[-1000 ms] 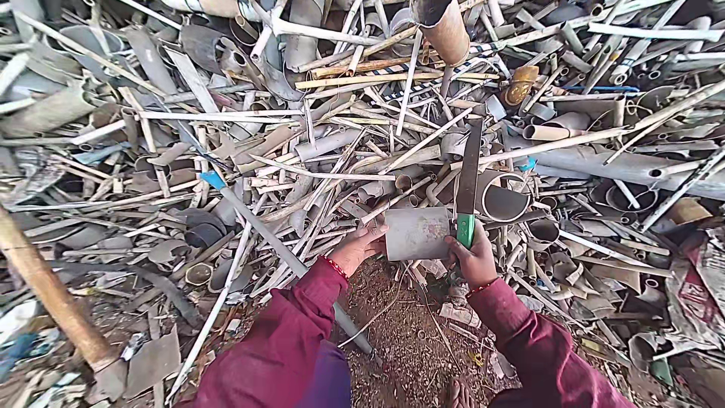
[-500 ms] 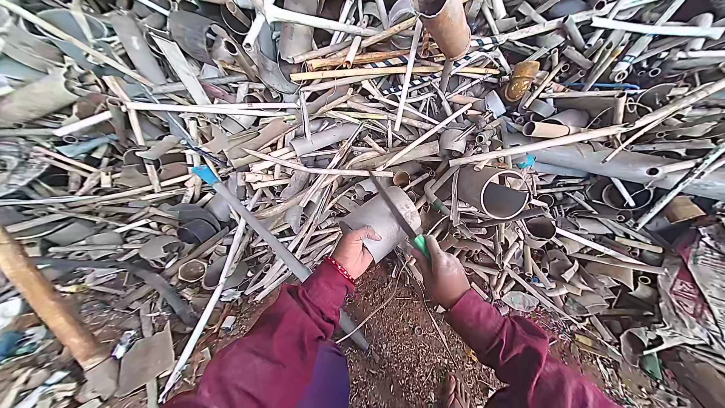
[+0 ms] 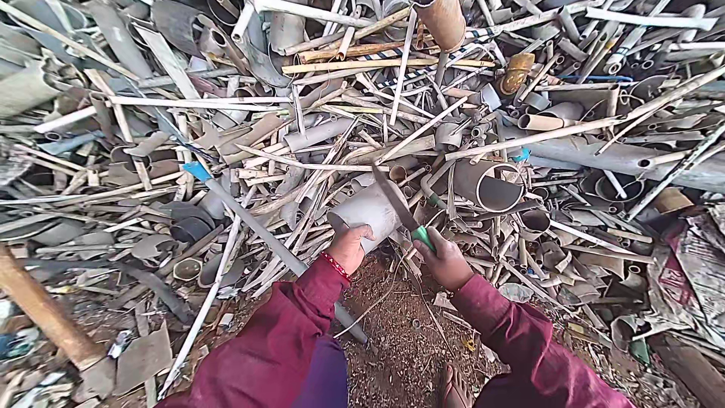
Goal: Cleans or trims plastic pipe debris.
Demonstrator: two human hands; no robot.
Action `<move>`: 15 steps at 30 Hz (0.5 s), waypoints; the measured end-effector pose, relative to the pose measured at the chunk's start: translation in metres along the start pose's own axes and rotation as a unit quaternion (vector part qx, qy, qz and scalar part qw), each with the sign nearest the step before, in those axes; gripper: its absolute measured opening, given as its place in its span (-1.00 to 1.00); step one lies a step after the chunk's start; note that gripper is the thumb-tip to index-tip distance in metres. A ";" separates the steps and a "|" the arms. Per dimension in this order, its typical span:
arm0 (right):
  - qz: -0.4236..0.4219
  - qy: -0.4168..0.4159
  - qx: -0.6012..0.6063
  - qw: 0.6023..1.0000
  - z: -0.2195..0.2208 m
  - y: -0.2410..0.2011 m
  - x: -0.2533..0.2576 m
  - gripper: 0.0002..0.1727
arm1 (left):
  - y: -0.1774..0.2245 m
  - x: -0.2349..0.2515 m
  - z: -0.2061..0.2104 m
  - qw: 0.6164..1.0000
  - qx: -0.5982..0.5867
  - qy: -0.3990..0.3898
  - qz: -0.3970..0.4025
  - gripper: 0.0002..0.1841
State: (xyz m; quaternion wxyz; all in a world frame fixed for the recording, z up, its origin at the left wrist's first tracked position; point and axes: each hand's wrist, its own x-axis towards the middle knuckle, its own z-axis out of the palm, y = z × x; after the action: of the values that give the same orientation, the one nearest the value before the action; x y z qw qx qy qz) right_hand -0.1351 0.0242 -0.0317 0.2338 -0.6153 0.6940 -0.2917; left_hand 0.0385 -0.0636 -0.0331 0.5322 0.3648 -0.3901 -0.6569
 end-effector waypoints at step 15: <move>0.052 -0.028 -0.067 0.996 -0.012 -0.012 -0.002 -0.45 | -0.003 0.001 -0.003 0.998 -0.059 0.009 0.023 -0.77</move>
State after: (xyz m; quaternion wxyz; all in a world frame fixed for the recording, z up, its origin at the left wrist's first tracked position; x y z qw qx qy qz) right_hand -0.1346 0.0268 -0.0152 0.2260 -0.6009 0.7360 -0.2148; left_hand 0.0398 -0.0650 -0.0368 0.5710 0.3296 -0.3547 -0.6630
